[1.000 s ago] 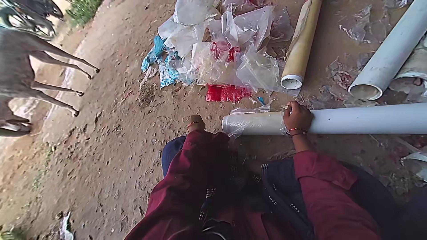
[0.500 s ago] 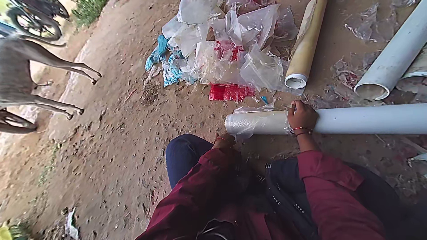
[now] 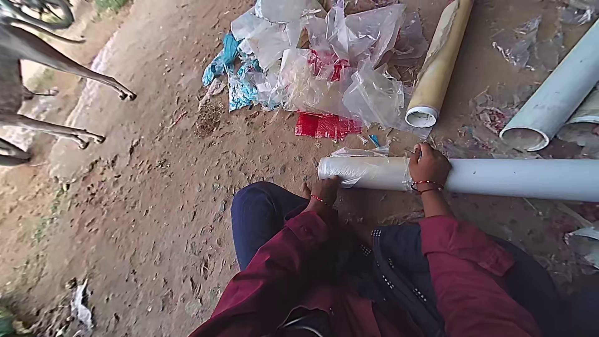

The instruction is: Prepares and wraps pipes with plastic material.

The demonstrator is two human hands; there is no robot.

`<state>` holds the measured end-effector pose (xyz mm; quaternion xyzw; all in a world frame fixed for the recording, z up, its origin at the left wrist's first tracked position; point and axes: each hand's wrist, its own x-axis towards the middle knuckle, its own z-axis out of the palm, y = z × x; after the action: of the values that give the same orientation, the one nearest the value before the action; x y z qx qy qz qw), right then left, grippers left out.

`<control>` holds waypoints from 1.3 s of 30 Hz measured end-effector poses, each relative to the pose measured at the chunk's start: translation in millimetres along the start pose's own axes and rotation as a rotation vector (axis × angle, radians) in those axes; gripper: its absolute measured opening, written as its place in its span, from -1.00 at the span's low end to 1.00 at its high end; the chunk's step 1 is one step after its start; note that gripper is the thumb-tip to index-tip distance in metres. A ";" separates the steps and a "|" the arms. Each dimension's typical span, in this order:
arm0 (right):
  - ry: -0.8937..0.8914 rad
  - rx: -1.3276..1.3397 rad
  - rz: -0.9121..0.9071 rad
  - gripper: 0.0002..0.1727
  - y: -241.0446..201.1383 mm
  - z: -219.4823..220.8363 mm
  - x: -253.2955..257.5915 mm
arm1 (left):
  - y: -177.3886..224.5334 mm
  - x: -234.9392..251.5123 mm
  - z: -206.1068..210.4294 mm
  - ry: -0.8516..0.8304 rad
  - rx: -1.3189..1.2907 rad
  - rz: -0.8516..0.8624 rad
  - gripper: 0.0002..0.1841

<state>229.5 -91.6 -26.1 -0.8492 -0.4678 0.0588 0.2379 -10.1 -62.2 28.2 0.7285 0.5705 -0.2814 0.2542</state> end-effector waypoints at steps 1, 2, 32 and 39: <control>-0.023 -0.003 0.000 -0.69 -0.4 -1.8 0.6 | -5.1 1.3 -2.3 -0.006 -0.003 0.022 -0.51; -0.054 0.000 0.000 -0.69 -1.8 -6.0 2.0 | -11.3 2.9 -3.4 0.010 -0.025 0.044 -0.52; 0.148 -0.090 -0.066 -0.65 -1.9 9.2 -1.2 | 10.3 1.3 -7.3 0.185 -0.125 0.241 -0.29; 0.010 -0.135 0.048 -0.66 -9.4 -0.3 6.5 | 2.4 -56.6 50.2 0.112 -0.149 0.371 -0.22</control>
<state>226.0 -82.2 -20.8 -0.8745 -0.4490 0.0287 0.1811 -24.6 -136.4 32.2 0.8148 0.4592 -0.1459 0.3224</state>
